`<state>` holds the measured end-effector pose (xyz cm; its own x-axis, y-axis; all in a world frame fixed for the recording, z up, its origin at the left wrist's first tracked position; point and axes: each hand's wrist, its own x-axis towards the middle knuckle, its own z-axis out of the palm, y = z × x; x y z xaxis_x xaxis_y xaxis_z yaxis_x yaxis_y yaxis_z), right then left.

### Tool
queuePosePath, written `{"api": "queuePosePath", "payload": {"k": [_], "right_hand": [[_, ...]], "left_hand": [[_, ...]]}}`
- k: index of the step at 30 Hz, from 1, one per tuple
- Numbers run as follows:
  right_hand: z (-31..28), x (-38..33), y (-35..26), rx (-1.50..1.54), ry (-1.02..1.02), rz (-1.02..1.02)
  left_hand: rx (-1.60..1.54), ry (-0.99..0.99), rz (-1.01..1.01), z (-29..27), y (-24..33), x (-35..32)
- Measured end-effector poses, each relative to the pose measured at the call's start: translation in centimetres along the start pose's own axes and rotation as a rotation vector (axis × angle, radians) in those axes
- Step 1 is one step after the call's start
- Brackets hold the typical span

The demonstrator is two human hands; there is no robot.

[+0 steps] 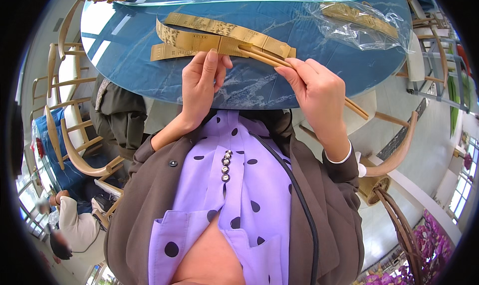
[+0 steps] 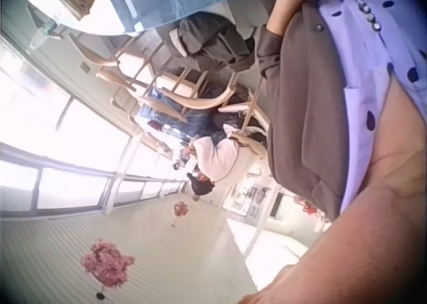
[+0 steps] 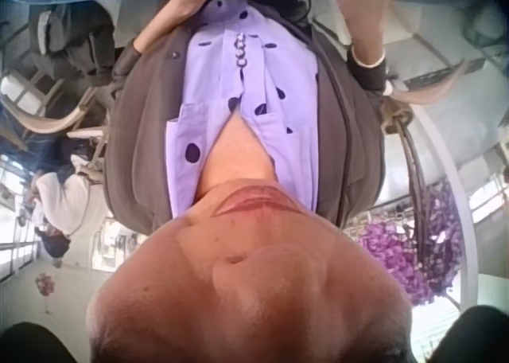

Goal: The person repeatedly picks up thin bamboo strips from a table, aligns them with a wider bamboo piece, and secures them using a thin rod. The process is repeated multiple times with different strips, and the assembled pieces are placed back on the table.

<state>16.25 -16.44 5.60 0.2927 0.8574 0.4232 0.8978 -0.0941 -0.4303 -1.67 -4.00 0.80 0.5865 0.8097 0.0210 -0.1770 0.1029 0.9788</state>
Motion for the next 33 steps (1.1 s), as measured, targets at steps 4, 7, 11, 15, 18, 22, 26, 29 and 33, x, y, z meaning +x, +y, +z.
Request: {"api": "queuePosePath", "payload": {"k": [4, 7, 11, 15, 18, 22, 26, 29, 33], "right_hand": [[0.0, -0.6, -1.0, -0.007, 0.025, 0.015], [-0.1, -0.8, -1.3, -0.027, 0.039, 0.008], [0.2, -1.4, -1.9, -0.17, 0.078, -0.057], [1.2, -2.1, -2.5, -0.173, 0.076, -0.075], [1.6, -2.4, -2.6, -0.177, 0.069, -0.066], [1.8, -2.4, -3.1, -0.177, 0.049, -0.051], [2.3, -2.4, -2.9, -0.095, 0.032, -0.044], [2.8, -2.1, -3.0, 0.0, 0.054, -0.035], [3.0, -2.3, -3.5, -0.076, 0.061, 0.002]], "left_hand": [[0.007, 0.073, 0.087, 0.9, 0.1, 0.3], [0.002, 0.098, 0.104, 1.3, 0.1, 0.6], [-0.147, 0.059, -0.011, 1.0, 0.5, 0.7], [-0.282, 0.111, -0.039, 1.2, 0.5, 0.4], [-0.292, 0.125, -0.014, 1.4, 0.8, 0.3], [-0.245, 0.093, -0.017, 1.7, 1.1, 0.5], [-0.206, 0.072, -0.003, 1.6, 1.0, 0.5], [-0.078, 0.071, -0.009, 2.2, 1.2, 0.3], [-0.125, 0.021, -0.014, 1.9, 0.8, 0.2]]}}
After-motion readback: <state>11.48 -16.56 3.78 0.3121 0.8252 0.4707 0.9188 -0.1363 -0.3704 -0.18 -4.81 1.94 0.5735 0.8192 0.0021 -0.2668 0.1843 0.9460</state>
